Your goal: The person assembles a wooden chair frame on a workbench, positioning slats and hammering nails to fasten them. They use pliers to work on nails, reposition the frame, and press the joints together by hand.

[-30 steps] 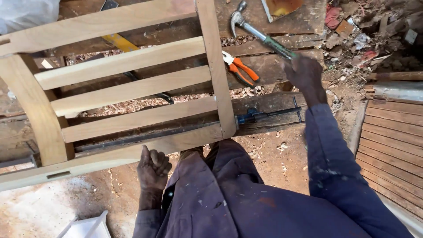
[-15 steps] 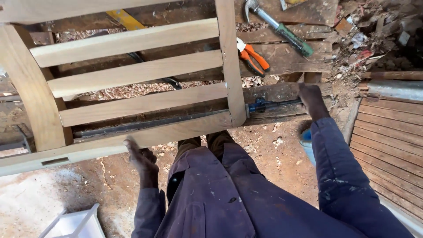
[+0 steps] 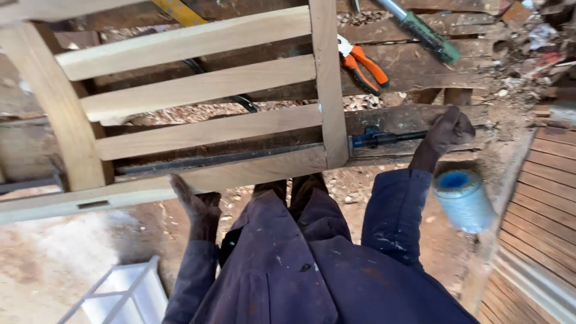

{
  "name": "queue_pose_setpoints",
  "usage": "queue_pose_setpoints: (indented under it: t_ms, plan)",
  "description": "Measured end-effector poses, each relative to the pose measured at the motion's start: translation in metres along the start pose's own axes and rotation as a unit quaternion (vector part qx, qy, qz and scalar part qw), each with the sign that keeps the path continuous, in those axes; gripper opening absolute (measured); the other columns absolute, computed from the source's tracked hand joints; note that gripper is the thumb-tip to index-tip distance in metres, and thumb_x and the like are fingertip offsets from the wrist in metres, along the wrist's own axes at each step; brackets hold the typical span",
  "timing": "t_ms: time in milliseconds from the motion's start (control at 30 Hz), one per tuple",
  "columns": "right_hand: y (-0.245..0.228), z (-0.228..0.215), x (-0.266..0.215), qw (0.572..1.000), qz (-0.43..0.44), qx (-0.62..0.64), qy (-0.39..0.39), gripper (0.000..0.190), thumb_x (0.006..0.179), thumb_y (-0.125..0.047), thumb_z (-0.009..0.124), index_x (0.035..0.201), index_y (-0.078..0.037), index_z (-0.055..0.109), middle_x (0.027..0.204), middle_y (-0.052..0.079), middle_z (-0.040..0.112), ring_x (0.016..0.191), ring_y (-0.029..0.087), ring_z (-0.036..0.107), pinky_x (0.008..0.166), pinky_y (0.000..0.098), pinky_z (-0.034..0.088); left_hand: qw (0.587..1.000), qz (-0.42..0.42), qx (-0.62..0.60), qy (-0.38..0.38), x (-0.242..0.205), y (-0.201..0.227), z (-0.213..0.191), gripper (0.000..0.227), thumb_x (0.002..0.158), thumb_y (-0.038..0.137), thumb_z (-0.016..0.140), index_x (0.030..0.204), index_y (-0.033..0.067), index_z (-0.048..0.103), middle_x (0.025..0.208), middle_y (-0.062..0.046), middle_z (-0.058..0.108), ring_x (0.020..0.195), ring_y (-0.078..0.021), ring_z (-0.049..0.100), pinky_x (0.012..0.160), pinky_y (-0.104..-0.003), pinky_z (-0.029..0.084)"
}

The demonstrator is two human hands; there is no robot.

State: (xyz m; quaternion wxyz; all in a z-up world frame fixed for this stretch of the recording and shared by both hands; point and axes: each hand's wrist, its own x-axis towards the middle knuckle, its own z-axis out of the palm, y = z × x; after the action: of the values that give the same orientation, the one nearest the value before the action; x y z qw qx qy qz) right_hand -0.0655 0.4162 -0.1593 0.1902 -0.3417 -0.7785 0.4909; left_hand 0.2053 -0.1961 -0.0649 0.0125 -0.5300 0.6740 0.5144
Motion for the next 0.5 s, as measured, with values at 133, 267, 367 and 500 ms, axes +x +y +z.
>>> queue_pose_setpoints:
  t_ms: [133, 267, 367, 500]
  plan:
    - [0.025, 0.009, 0.033, 0.973, 0.152, -0.006, 0.174, 0.038, 0.077, -0.047, 0.075, 0.090, -0.011, 0.079, 0.081, 0.001, 0.082, 0.067, 0.014, 0.077, 0.063, 0.0305, 0.062, 0.976, 0.132, 0.168, -0.050, 0.005, 0.011, 0.015, 0.119, 0.083, 0.037, 0.071, 0.163, 0.0114, -0.014, 0.174, -0.007, -0.011, 0.160, -0.0247, 0.000, 0.129, -0.044, -0.003]
    - [-0.119, 0.002, -0.034, 0.927, 0.132, 0.333, 0.111, 0.024, 0.071, 0.011, 0.059, 0.055, -0.006, 0.066, 0.059, 0.014, 0.068, 0.048, 0.023, 0.066, 0.046, 0.0308, 0.063, 0.911, 0.225, 0.343, -0.044, 0.006, 0.003, 0.001, 0.133, 0.078, 0.037, 0.079, 0.160, -0.0014, -0.019, 0.173, -0.019, -0.014, 0.161, -0.0335, -0.012, 0.129, -0.041, -0.015]
    - [-0.084, -0.025, -0.055, 0.826, 0.171, 0.535, 0.039, 0.016, 0.059, -0.006, 0.062, 0.075, -0.005, 0.067, 0.092, 0.017, 0.074, 0.082, 0.030, 0.071, 0.074, 0.0522, 0.059, 0.894, 0.292, 0.338, -0.029, 0.008, -0.008, -0.002, 0.135, 0.077, 0.033, 0.086, 0.162, -0.0015, -0.014, 0.173, -0.019, -0.010, 0.161, -0.0352, -0.008, 0.132, -0.042, -0.005]
    - [-0.001, -0.035, -0.089, 0.736, 0.187, 0.650, 0.040, 0.039, 0.094, -0.002, 0.057, 0.126, 0.021, 0.059, 0.132, 0.044, 0.061, 0.133, 0.056, 0.058, 0.118, 0.0574, 0.055, 0.911, 0.274, 0.304, -0.048, 0.006, -0.013, 0.000, 0.133, 0.079, 0.027, 0.082, 0.159, -0.0007, -0.020, 0.173, -0.019, -0.012, 0.161, -0.0347, -0.012, 0.131, -0.041, -0.010]
